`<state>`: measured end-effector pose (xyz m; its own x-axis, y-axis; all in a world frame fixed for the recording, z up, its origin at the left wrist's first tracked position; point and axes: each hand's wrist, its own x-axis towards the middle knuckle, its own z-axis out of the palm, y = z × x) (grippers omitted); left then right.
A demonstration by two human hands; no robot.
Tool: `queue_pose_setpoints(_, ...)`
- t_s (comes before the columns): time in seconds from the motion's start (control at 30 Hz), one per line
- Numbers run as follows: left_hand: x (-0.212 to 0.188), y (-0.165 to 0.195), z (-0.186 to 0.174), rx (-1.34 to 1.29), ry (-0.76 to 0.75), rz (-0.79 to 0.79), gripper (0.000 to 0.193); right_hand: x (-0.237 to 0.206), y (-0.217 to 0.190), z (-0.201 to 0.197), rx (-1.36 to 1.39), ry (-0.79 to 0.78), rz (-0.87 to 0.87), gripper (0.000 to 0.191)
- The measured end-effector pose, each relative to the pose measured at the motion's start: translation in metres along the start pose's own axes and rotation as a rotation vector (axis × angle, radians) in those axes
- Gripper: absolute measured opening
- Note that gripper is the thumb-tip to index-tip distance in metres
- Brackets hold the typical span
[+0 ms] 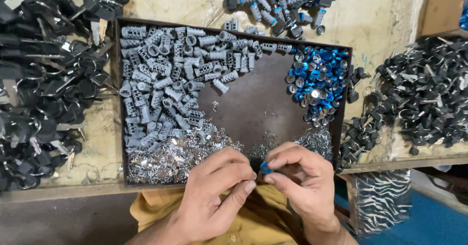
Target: The person sits at a workbench with a tray of small lock components, including gray plastic lock bodies, blue caps, and small metal pins. They pick up a small metal part, work it between the fingers of both hands, and place it with the appropriate pile, repeating this one part at a time and occasionally reaching into surrounding piles of black lock parts.
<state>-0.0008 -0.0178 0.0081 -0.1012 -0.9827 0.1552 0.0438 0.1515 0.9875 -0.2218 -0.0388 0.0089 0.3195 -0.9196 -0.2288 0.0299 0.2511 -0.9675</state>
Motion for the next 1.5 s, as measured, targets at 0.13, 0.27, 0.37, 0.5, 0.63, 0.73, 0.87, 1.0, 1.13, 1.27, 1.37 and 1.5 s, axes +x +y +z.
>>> queue_pose_setpoints(0.13, -0.004, 0.001, 0.004, 0.033, -0.015, 0.032, 0.012, -0.009, 0.007, 0.008, 0.154, 0.031, 0.026, 0.03)
queue_pose_setpoints(0.27, -0.009, 0.002, 0.006, 0.029, 0.009, 0.057, 0.012, -0.011, 0.005, 0.008, 0.104, 0.0, 0.002, 0.031)
queue_pose_setpoints(0.37, -0.011, 0.002, 0.008, 0.051, 0.03, 0.063, 0.012, -0.012, 0.004, 0.008, -0.008, -0.047, -0.036, 0.031)
queue_pose_setpoints(0.5, -0.013, 0.0, 0.009, 0.032, 0.045, 0.106, 0.014, -0.015, 0.003, 0.009, 0.046, 0.03, 0.031, 0.032)
queue_pose_setpoints(0.63, -0.015, -0.001, 0.01, 0.033, 0.049, 0.108, 0.014, -0.017, -0.002, 0.012, 0.016, 0.027, -0.023, 0.028)
queue_pose_setpoints(0.73, -0.016, 0.0, 0.012, 0.037, 0.064, 0.093, 0.016, -0.017, -0.009, 0.014, -0.097, -0.01, -0.048, 0.025)
queue_pose_setpoints(0.87, -0.016, 0.003, 0.01, -0.088, 0.069, -0.334, 0.024, -0.017, -0.022, 0.016, -0.283, -0.08, -0.009, 0.029)
queue_pose_setpoints(1.0, -0.012, -0.002, 0.003, -0.546, 0.034, -0.472, 0.055, -0.011, -0.022, 0.02, -0.499, -0.17, -0.298, 0.052)
queue_pose_setpoints(1.13, -0.013, -0.012, 0.016, -0.697, -0.059, -0.582, 0.034, -0.014, -0.005, 0.025, -0.766, 0.081, -0.577, 0.047)
queue_pose_setpoints(1.27, -0.013, -0.024, 0.032, -0.561, -0.021, -0.481, 0.015, -0.019, -0.005, -0.004, -0.689, -0.061, -0.54, 0.047)
queue_pose_setpoints(1.37, -0.014, -0.027, 0.03, -0.329, 0.029, -0.48, 0.019, -0.009, -0.021, -0.055, -1.069, 0.327, -0.416, 0.046)
queue_pose_setpoints(1.5, -0.013, -0.035, 0.029, -0.24, -0.003, -0.412, 0.019, 0.005, -0.04, -0.117, -1.324, 0.52, -0.272, 0.04)
